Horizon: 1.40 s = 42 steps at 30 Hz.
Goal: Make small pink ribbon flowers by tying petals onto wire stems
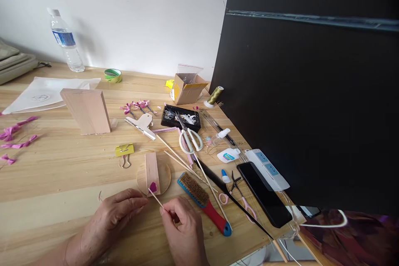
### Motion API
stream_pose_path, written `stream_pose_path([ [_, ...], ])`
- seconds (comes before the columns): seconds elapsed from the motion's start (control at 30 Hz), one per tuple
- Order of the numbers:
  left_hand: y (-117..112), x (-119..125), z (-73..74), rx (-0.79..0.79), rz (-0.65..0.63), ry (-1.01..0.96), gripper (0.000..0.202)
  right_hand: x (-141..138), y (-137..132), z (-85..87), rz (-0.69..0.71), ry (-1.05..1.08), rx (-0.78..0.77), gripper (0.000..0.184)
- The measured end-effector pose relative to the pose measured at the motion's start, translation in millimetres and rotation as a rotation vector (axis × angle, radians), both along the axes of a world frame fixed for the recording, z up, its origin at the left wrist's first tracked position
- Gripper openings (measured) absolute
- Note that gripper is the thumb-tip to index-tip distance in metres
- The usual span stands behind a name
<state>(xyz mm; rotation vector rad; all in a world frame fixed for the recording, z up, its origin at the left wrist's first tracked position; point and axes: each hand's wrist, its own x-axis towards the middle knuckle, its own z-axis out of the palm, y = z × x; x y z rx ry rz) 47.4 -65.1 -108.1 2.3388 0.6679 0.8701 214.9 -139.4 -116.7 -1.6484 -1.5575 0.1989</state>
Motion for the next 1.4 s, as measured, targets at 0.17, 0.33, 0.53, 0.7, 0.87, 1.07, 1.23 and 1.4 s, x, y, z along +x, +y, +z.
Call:
stream_pose_path([
  [0.17, 0.7, -1.1, -1.5, 0.003, -0.002, 0.006, 0.024, -0.1, 0.9, -1.4, -0.022, 0.048, -0.065, 0.022],
  [0.33, 0.9, -1.1, -3.0, 0.009, 0.000, 0.008, 0.023, 0.1, 2.5, -6.5, -0.044, -0.164, 0.030, 0.028],
  [0.53, 0.8, -2.1, -5.8, -0.012, 0.005, 0.003, 0.023, 2.3, 3.5, -8.4, -0.109, -0.342, 0.087, 0.036],
  [0.7, 0.3, -2.6, -4.9, -0.058, 0.012, 0.010, 0.023, 5.8, 1.8, -4.4, -0.132, -0.327, 0.138, 0.034],
  [0.87, 0.2, -1.8, -2.1, -0.055, 0.016, 0.001, 0.023, 2.6, 0.2, -0.8, -0.027, -0.169, 0.075, 0.028],
  [1.07, -0.4, -2.8, -4.9, -0.069, 0.026, 0.021, 0.023, -1.0, 3.2, -5.2, -0.016, -0.187, 0.048, 0.030],
  [1.23, -0.6, -2.8, -6.4, -0.079, 0.007, 0.023, 0.023, 2.4, 4.4, -6.4, -0.086, -0.302, 0.084, 0.036],
  [1.4, -0.5, -2.1, -5.7, -0.080, 0.004, 0.005, 0.022, 4.5, 2.1, -3.0, -0.084, -0.263, 0.127, 0.032],
])
